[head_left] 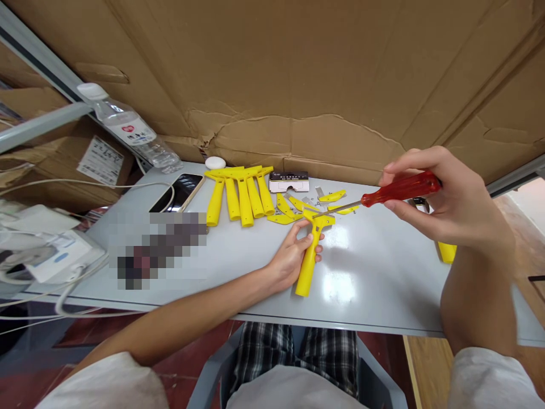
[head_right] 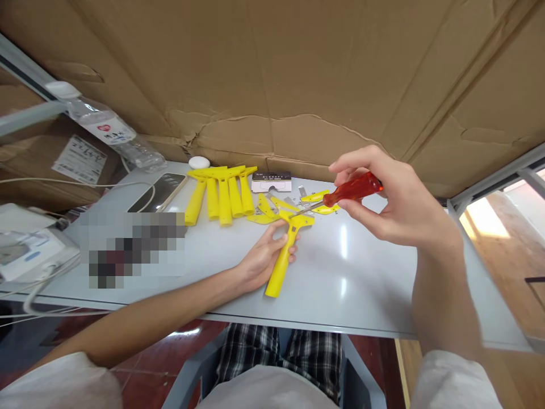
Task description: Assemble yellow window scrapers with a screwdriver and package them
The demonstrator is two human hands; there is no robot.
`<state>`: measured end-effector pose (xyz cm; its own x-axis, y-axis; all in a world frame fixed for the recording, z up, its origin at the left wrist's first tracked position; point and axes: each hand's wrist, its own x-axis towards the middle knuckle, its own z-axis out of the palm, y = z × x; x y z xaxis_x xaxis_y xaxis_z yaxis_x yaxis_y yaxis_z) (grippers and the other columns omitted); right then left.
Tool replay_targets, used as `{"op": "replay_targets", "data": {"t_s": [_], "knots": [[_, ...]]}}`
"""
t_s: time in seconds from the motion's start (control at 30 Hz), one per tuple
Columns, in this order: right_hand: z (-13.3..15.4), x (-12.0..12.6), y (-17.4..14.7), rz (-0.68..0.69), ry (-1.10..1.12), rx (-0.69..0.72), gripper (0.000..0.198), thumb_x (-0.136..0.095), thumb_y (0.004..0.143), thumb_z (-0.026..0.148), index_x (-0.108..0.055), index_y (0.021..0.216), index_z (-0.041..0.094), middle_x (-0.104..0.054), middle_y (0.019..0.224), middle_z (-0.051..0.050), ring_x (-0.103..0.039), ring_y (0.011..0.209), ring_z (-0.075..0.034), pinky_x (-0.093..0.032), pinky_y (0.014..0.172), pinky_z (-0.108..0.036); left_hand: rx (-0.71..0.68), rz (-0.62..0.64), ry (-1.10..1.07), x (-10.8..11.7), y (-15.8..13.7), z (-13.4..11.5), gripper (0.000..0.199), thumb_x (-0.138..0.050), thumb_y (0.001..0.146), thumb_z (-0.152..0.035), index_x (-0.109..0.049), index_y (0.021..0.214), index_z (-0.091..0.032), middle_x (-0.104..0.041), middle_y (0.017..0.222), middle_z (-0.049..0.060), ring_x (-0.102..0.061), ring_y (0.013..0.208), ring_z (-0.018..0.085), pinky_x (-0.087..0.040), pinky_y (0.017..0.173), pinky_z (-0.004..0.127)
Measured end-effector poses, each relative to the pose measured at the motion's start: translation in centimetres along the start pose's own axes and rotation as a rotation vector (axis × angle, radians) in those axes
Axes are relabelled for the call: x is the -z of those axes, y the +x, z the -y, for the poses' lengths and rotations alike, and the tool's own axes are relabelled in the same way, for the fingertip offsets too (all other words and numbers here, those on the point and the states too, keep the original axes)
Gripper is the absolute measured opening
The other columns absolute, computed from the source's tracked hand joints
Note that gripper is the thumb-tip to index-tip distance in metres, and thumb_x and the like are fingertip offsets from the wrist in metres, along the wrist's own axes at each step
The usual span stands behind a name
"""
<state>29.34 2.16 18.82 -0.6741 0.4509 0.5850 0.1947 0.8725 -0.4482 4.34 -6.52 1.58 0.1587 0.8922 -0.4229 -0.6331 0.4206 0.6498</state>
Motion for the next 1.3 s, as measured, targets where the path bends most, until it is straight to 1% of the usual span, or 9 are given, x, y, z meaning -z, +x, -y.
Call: {"op": "replay_targets", "data": {"t_s": [0.2,0.33,0.53,0.63,0.77,0.9,1.03,1.1,1.3], "knots": [[-0.45,0.12,0.17,-0.069,-0.141,-0.027,0.038,-0.092,0.092,0.031,-0.073,0.125,0.032,-0.08,0.106,0.001,-0.083,0.087,-0.017,-0.071,0.072,-0.026,-0.001,0.007,0.005,0.09,0.01,-0.05,0.051,-0.083,0.096,-0.024,-0.05,0.134,-0.03,-0.072,0.11,0.005,-0.065,0.074,0.013,-0.051,0.071,0.029],[-0.63,0.06,0.22,-0.117,-0.218,-0.024,0.038,-0.094,0.09,0.041,-0.073,0.12,0.033,-0.08,0.096,0.004,-0.08,0.08,-0.016,-0.069,0.069,-0.026,0.0,0.007,0.01,0.09,-0.01,-0.04,0.053,-0.086,0.094,-0.025,-0.05,0.133,-0.03,-0.072,0.111,0.006,-0.065,0.074,0.013,-0.051,0.072,0.029],[-0.38,0.04,-0.05,-0.043,-0.041,-0.06,0.056,-0.086,0.088,0.019,-0.068,0.138,0.035,-0.073,0.117,-0.002,-0.08,0.094,-0.02,-0.069,0.069,-0.031,0.007,0.009,0.01,-0.02,-0.11,-0.1,0.05,-0.083,0.097,-0.024,-0.05,0.134,-0.031,-0.072,0.111,0.006,-0.065,0.075,0.013,-0.051,0.073,0.029],[-0.11,0.06,-0.02,-0.037,-0.031,-0.058,0.054,-0.085,0.089,0.014,-0.069,0.136,0.034,-0.076,0.11,-0.001,-0.082,0.092,-0.019,-0.068,0.072,-0.03,0.002,0.01,0.011,0.03,-0.1,-0.1,0.051,-0.084,0.096,-0.025,-0.05,0.134,-0.031,-0.071,0.112,0.005,-0.065,0.076,0.013,-0.052,0.074,0.03],[-0.08,0.11,0.12,-0.086,-0.121,-0.063,0.043,-0.093,0.088,0.025,-0.073,0.126,0.031,-0.081,0.105,0.002,-0.083,0.089,-0.017,-0.067,0.073,-0.027,-0.001,0.009,0.014,0.12,-0.04,-0.03,0.054,-0.086,0.094,-0.026,-0.05,0.134,-0.031,-0.071,0.113,0.005,-0.065,0.076,0.013,-0.052,0.074,0.03],[-0.18,0.2,0.27,-0.122,-0.18,-0.04,0.042,-0.1,0.083,0.037,-0.076,0.118,0.03,-0.083,0.103,0.002,-0.081,0.084,-0.016,-0.061,0.066,-0.026,-0.005,0.007,0.021,0.08,0.0,-0.01,0.053,-0.085,0.095,-0.026,-0.05,0.134,-0.03,-0.071,0.112,0.006,-0.065,0.076,0.013,-0.051,0.072,0.029],[-0.2,0.15,0.5,-0.124,-0.226,-0.046,0.035,-0.098,0.086,0.04,-0.076,0.111,0.028,-0.078,0.088,0.004,-0.071,0.068,-0.012,-0.058,0.06,-0.023,-0.005,0.012,0.009,0.04,0.01,0.01,0.054,-0.085,0.094,-0.025,-0.05,0.135,-0.03,-0.07,0.112,0.006,-0.064,0.075,0.013,-0.051,0.072,0.029],[-0.31,0.08,0.51,-0.141,-0.226,-0.054,0.036,-0.097,0.086,0.038,-0.075,0.113,0.028,-0.076,0.086,0.004,-0.07,0.069,-0.013,-0.059,0.059,-0.024,-0.006,0.014,0.005,0.06,0.0,0.02,0.055,-0.085,0.094,-0.025,-0.049,0.135,-0.03,-0.07,0.112,0.006,-0.064,0.074,0.013,-0.051,0.071,0.029],[-0.63,-0.01,-0.01,-0.071,-0.039,-0.053,0.061,-0.088,0.082,0.019,-0.07,0.137,0.038,-0.069,0.12,-0.004,-0.075,0.095,-0.022,-0.069,0.071,-0.037,-0.004,0.021,0.008,0.2,-0.02,0.09,0.06,-0.091,0.09,-0.029,-0.051,0.134,-0.031,-0.07,0.114,0.005,-0.066,0.077,0.014,-0.052,0.072,0.029]]}}
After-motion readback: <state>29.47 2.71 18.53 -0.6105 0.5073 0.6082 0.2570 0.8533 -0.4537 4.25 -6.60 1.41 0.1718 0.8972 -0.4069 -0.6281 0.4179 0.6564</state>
